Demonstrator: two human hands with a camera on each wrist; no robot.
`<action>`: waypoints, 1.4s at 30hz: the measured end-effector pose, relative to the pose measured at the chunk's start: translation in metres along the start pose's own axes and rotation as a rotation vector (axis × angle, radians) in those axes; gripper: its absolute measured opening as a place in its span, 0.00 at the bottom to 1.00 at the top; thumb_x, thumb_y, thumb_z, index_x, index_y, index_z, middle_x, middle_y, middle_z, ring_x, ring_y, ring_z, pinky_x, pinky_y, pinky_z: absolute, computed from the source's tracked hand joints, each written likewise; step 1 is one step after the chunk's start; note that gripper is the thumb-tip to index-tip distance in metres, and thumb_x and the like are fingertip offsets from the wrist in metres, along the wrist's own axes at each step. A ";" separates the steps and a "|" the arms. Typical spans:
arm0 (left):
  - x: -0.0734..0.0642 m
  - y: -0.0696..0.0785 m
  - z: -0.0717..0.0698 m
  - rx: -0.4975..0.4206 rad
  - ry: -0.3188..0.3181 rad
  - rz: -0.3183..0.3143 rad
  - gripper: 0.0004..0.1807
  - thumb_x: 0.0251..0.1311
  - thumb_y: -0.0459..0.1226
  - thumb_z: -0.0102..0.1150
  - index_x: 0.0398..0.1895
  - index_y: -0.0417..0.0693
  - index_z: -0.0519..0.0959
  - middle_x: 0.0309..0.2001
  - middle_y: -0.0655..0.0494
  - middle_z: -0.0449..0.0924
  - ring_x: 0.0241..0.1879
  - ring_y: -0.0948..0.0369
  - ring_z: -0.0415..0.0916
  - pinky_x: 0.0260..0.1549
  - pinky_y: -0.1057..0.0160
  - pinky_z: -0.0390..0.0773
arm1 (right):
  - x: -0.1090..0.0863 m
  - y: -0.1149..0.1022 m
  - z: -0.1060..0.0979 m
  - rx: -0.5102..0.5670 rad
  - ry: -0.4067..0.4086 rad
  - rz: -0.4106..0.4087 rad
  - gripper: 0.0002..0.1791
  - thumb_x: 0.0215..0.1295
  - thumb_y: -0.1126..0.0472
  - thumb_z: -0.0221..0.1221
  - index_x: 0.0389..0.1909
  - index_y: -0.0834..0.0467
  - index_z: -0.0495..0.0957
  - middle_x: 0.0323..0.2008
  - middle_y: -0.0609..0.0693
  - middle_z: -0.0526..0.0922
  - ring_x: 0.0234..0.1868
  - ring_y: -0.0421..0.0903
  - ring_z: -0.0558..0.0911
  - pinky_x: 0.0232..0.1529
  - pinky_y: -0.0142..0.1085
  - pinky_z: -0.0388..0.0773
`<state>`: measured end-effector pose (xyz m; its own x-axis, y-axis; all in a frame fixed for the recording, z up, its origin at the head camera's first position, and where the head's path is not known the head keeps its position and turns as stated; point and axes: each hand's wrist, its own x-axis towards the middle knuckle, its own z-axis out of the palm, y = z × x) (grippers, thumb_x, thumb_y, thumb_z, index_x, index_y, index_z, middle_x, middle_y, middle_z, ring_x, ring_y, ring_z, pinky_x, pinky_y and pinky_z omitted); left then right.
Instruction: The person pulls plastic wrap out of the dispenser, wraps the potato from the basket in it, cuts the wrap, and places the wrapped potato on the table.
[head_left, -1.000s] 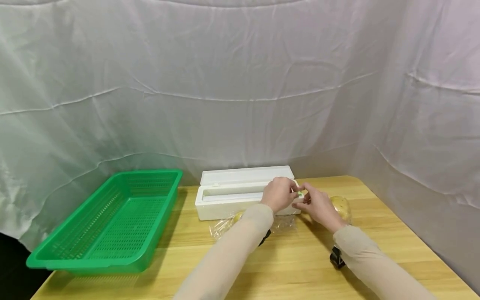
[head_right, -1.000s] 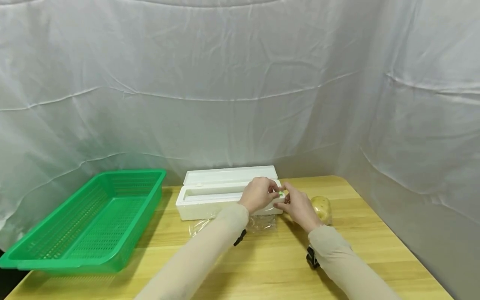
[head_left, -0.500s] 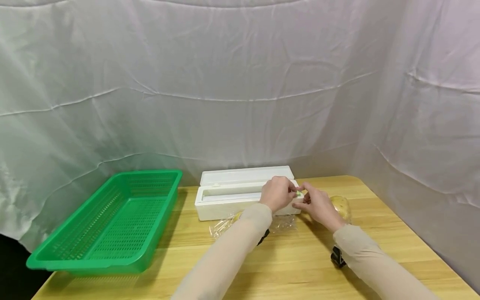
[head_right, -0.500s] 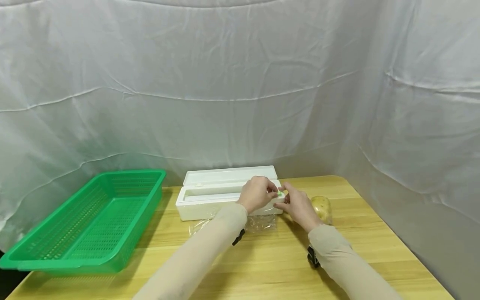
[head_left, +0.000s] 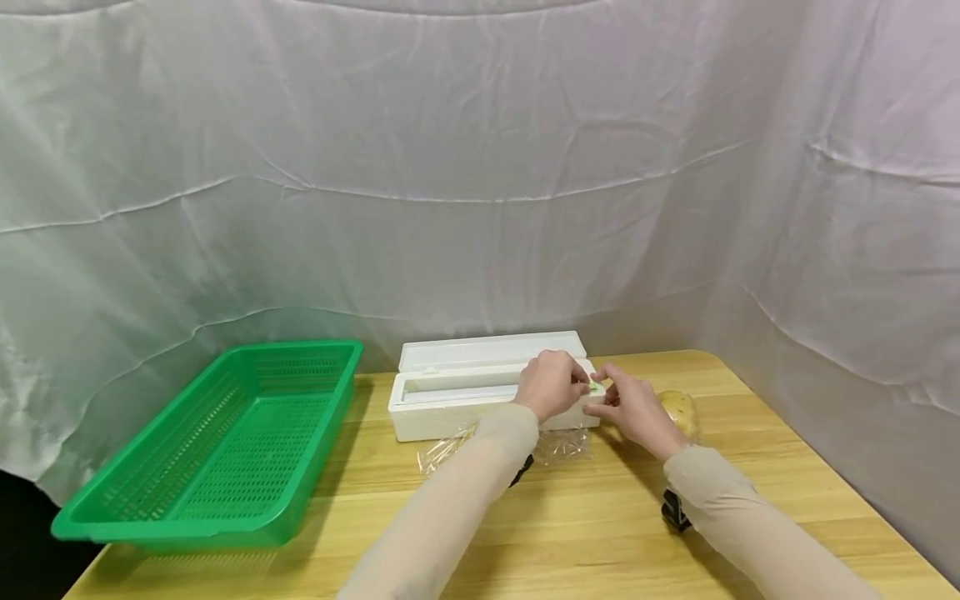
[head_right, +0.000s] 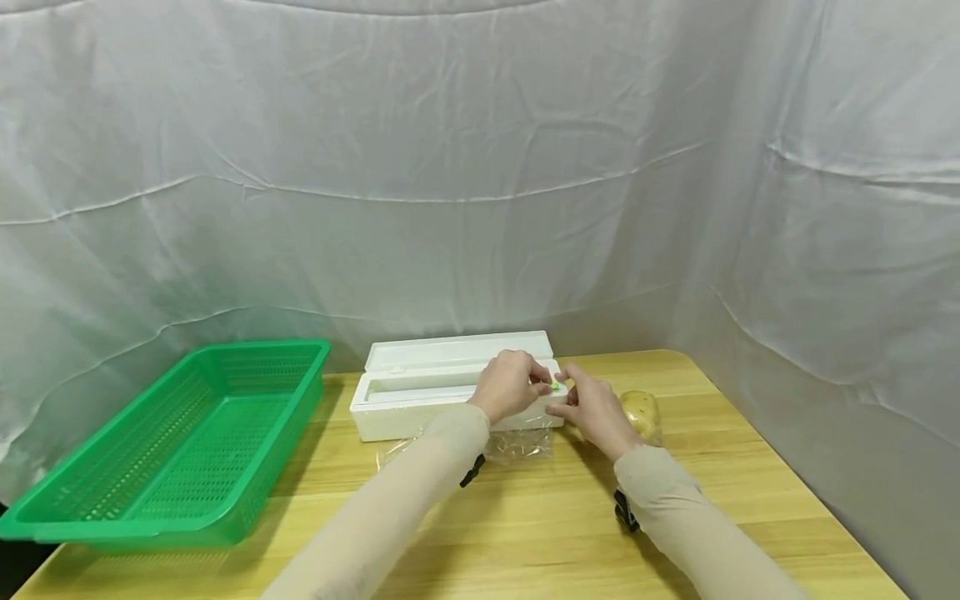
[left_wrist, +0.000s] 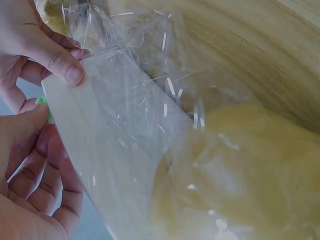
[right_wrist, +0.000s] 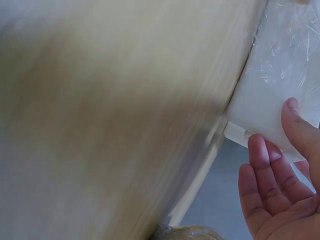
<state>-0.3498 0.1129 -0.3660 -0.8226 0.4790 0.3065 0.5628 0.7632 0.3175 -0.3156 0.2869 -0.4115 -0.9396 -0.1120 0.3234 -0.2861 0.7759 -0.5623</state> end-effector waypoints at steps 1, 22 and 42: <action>0.000 0.000 0.000 -0.001 -0.002 0.003 0.05 0.69 0.44 0.72 0.41 0.60 0.95 0.44 0.67 0.93 0.41 0.65 0.88 0.41 0.69 0.84 | 0.000 0.000 0.000 0.000 0.001 0.000 0.23 0.66 0.60 0.75 0.56 0.59 0.75 0.29 0.52 0.87 0.28 0.44 0.80 0.34 0.39 0.77; 0.004 -0.010 -0.005 0.013 -0.005 0.048 0.04 0.67 0.41 0.73 0.40 0.59 0.95 0.45 0.66 0.94 0.43 0.65 0.89 0.43 0.70 0.83 | 0.005 0.003 0.002 -0.037 0.020 -0.053 0.23 0.63 0.61 0.76 0.53 0.59 0.75 0.29 0.51 0.87 0.29 0.44 0.82 0.36 0.42 0.80; 0.003 -0.012 -0.010 -0.028 -0.042 0.062 0.05 0.67 0.38 0.74 0.42 0.53 0.95 0.46 0.61 0.94 0.49 0.61 0.88 0.52 0.66 0.84 | 0.006 0.007 0.001 -0.037 0.002 -0.040 0.23 0.64 0.60 0.76 0.54 0.60 0.75 0.29 0.52 0.87 0.29 0.44 0.81 0.35 0.40 0.79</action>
<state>-0.3583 0.1012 -0.3601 -0.7886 0.5431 0.2884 0.6141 0.7195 0.3245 -0.3231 0.2911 -0.4142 -0.9270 -0.1422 0.3472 -0.3166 0.7930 -0.5206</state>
